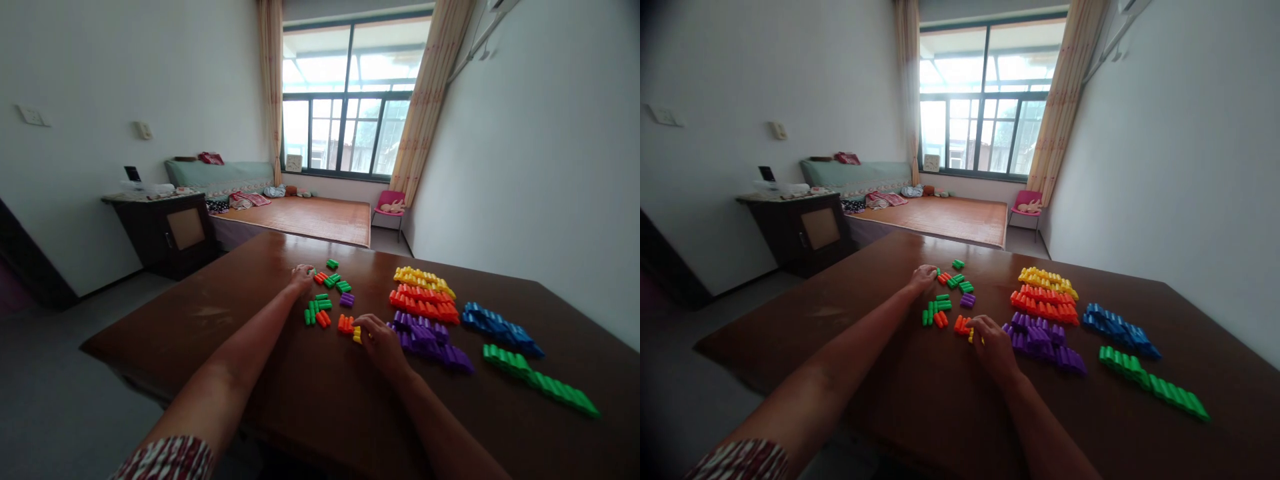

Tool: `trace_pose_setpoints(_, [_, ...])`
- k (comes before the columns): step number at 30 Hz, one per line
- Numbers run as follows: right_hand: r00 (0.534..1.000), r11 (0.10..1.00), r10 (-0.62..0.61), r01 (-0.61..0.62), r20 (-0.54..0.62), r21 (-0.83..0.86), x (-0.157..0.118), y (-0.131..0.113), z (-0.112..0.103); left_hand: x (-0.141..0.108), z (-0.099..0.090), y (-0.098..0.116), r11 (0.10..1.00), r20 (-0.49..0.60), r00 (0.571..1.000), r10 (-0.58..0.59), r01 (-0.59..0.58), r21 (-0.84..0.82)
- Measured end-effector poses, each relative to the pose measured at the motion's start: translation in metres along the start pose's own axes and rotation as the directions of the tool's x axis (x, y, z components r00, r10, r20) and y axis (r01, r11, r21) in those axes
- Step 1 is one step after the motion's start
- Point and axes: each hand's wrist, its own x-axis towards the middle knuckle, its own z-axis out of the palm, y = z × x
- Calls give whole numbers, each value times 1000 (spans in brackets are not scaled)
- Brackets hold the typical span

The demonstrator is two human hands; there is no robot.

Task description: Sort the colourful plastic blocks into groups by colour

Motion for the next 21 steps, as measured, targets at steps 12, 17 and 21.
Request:
trace_pose_setpoints(12, [1000,1000,15,-15,0,23,1,5,3,35,14,10,967,181,981,64,-106,232])
trace_pose_setpoints(17, [1000,998,15,-15,8,55,2,1,3,61,26,23,951,195,969,152,-198,240])
trace_pose_setpoints(21, [1000,997,18,-20,20,68,3,1,2,76,46,31,940,242,949,203,-258,222])
